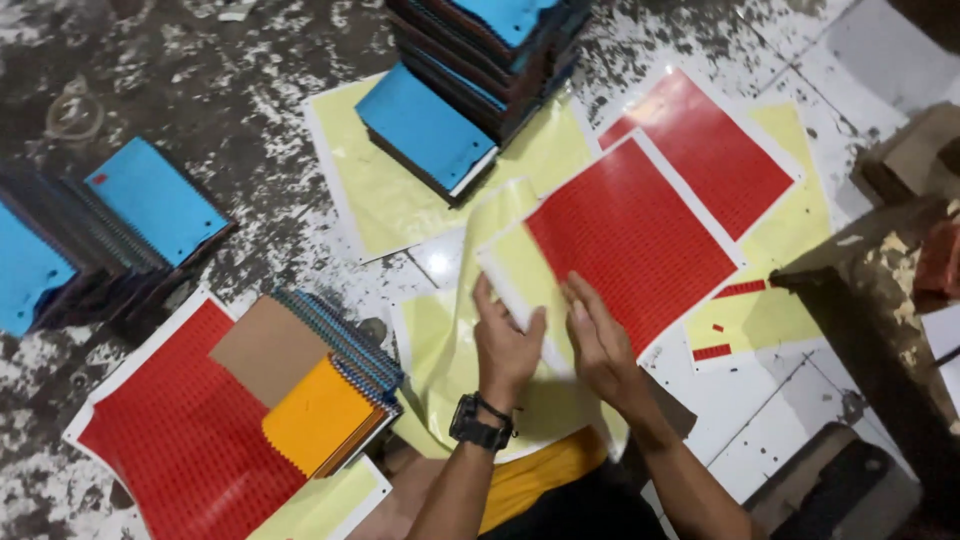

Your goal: Assembling a color swatch book by peeling individual fabric or paper samples and sticking them onto a base sheet.

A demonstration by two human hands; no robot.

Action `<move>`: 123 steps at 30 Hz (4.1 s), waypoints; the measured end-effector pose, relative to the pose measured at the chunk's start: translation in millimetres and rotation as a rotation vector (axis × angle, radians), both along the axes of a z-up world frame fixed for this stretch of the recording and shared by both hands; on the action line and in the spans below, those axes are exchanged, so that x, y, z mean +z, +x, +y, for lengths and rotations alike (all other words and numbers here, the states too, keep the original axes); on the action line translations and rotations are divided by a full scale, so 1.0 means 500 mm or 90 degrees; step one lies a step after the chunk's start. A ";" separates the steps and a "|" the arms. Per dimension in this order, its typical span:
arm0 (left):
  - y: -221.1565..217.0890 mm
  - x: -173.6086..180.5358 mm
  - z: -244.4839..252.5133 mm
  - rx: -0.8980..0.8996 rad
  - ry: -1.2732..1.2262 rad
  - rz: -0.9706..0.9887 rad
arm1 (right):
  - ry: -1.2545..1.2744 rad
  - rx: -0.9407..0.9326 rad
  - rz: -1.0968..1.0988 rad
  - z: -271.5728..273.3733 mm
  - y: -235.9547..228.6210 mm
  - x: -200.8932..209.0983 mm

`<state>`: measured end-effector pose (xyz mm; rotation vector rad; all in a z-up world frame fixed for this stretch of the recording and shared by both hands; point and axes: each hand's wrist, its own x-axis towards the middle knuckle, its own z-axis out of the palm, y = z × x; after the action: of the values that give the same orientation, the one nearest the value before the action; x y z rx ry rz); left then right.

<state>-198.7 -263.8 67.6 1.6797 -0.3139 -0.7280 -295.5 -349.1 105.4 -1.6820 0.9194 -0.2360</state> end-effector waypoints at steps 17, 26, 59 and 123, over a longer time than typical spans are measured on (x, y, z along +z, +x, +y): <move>-0.011 -0.082 0.030 0.033 0.122 -0.650 | -0.395 -0.019 -0.055 -0.054 0.023 -0.192; -0.005 -0.119 0.001 0.042 -0.074 -0.185 | -0.551 -0.032 -0.060 -0.031 0.025 -0.207; 0.018 -0.081 -0.002 0.120 -0.261 0.113 | -0.189 -0.117 -0.044 -0.020 0.056 -0.124; 0.061 -0.078 -0.014 0.139 -0.302 -0.003 | -0.454 -0.108 0.019 -0.028 0.109 -0.145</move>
<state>-168.2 -270.8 28.4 1.2415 -0.2754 -0.4425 -240.9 -362.9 32.8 -2.2558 1.0750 -0.7197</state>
